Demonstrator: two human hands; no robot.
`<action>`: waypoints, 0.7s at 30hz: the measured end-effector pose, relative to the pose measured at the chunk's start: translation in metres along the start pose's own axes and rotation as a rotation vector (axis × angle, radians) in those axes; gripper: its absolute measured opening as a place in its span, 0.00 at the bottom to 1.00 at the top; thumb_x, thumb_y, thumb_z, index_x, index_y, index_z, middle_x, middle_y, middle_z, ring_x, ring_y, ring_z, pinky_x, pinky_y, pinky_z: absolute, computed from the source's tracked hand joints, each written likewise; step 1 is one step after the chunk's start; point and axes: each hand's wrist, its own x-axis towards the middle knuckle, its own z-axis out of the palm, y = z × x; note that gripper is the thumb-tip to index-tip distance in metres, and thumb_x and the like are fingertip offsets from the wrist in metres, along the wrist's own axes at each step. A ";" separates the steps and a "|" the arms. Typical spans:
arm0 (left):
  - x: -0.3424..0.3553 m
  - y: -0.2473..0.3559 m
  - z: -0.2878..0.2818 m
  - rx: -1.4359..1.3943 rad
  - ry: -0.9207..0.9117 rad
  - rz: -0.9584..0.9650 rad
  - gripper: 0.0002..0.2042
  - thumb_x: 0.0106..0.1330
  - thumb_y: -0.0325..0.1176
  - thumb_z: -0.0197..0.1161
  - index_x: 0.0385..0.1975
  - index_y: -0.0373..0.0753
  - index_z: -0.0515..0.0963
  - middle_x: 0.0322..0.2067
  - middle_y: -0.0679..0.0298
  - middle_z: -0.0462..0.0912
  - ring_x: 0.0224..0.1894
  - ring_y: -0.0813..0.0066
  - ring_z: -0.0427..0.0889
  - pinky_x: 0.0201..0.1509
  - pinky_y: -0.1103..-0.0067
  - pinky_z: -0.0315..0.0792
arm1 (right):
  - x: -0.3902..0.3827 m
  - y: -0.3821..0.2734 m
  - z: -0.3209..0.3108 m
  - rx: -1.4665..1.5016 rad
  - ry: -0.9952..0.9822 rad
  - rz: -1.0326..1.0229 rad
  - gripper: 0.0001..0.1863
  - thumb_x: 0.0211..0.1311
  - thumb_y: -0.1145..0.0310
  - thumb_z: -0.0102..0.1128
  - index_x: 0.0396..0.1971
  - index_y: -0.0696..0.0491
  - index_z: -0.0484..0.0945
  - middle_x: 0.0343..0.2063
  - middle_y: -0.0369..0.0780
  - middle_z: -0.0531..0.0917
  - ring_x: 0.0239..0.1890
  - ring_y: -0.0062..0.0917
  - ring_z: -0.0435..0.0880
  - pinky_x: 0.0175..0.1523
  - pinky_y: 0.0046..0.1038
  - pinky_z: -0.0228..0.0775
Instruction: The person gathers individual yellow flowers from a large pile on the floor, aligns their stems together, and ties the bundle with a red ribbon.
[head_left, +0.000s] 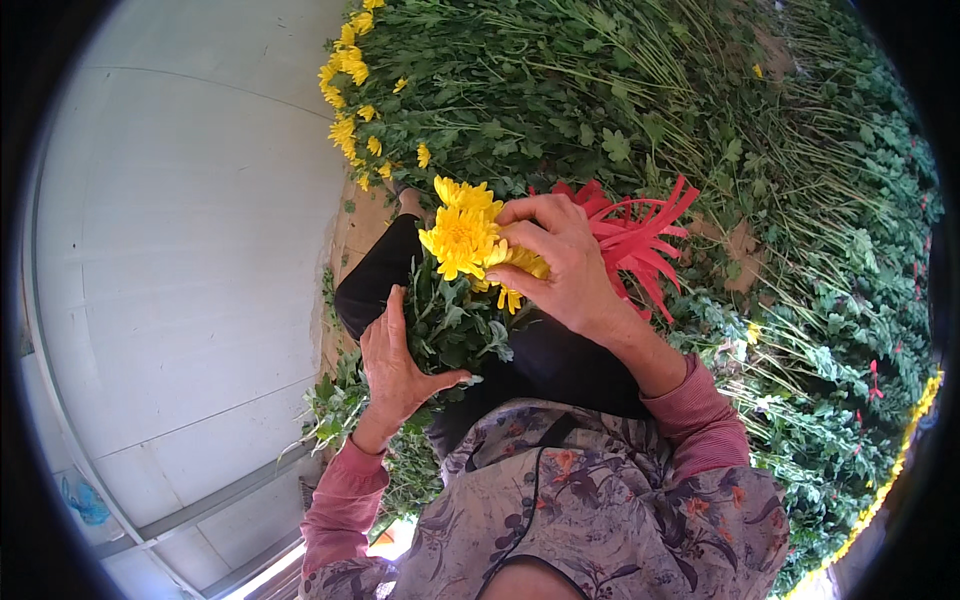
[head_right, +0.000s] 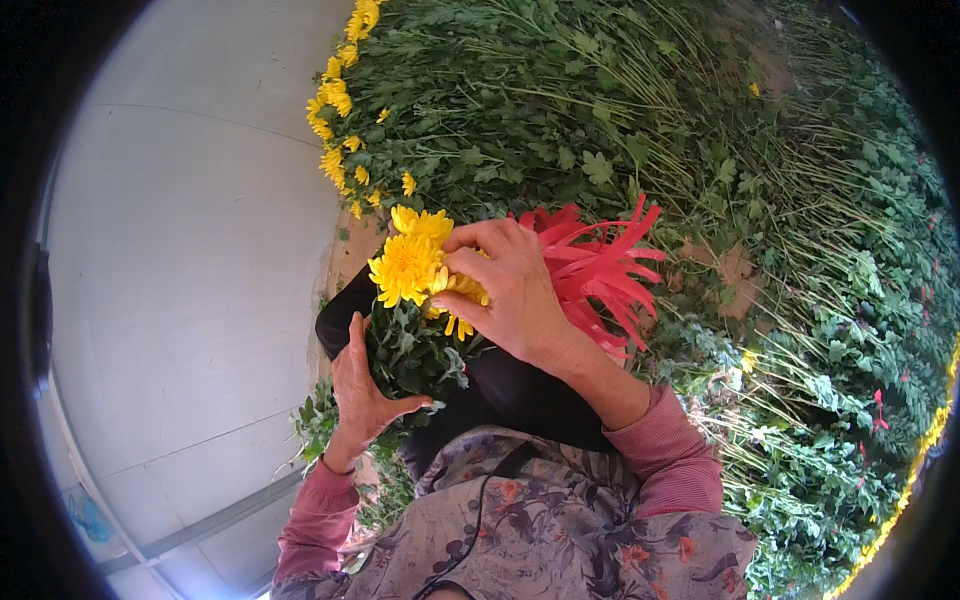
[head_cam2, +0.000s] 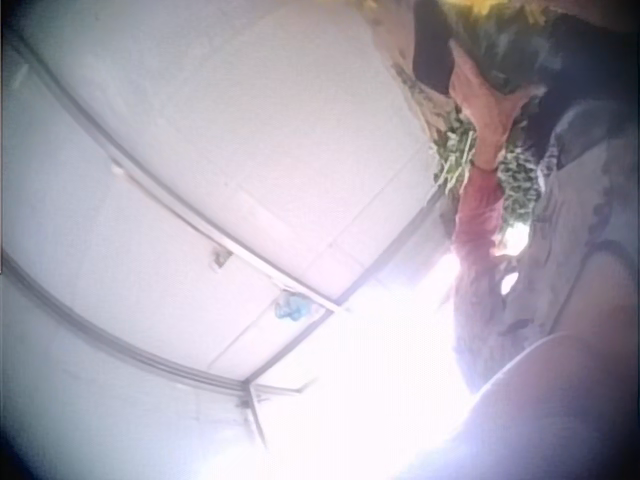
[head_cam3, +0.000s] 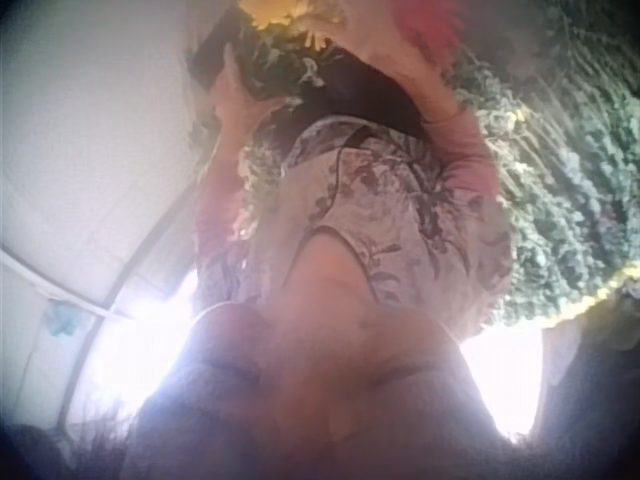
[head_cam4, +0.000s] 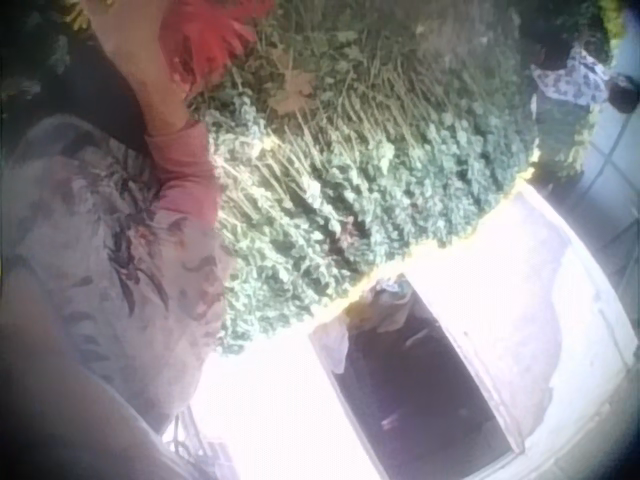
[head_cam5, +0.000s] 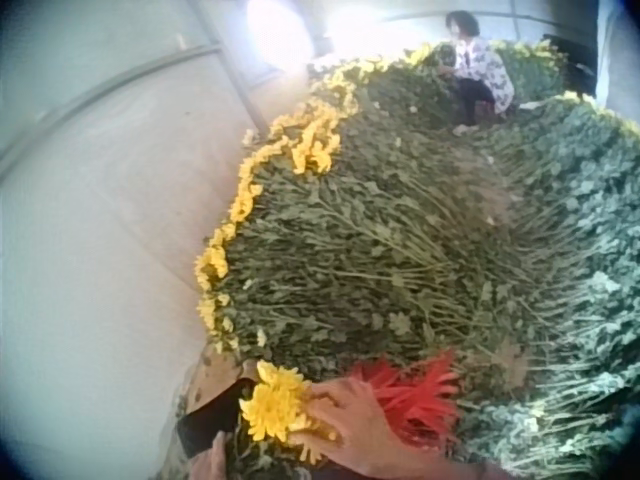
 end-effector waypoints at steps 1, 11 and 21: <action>0.000 -0.001 -0.002 -0.011 0.009 0.036 0.68 0.25 0.56 0.81 0.69 0.33 0.47 0.60 0.48 0.66 0.58 0.49 0.69 0.62 0.60 0.59 | -0.001 -0.002 0.000 0.013 0.002 -0.006 0.17 0.43 0.64 0.73 0.32 0.52 0.75 0.40 0.36 0.77 0.45 0.34 0.74 0.50 0.36 0.61; -0.007 0.001 -0.001 0.128 -0.067 0.162 0.61 0.22 0.54 0.81 0.67 0.48 0.57 0.68 0.46 0.54 0.63 0.45 0.63 0.62 0.48 0.55 | -0.032 -0.019 -0.013 0.035 0.070 -0.168 0.17 0.37 0.73 0.75 0.27 0.50 0.73 0.34 0.34 0.78 0.35 0.32 0.77 0.46 0.38 0.64; -0.006 0.008 -0.004 0.284 -0.105 0.161 0.51 0.25 0.38 0.80 0.62 0.49 0.65 0.65 0.58 0.64 0.63 0.47 0.64 0.65 0.43 0.47 | 0.033 0.022 -0.021 0.432 -0.193 0.066 0.29 0.67 0.62 0.49 0.64 0.60 0.61 0.66 0.50 0.63 0.71 0.40 0.55 0.72 0.34 0.45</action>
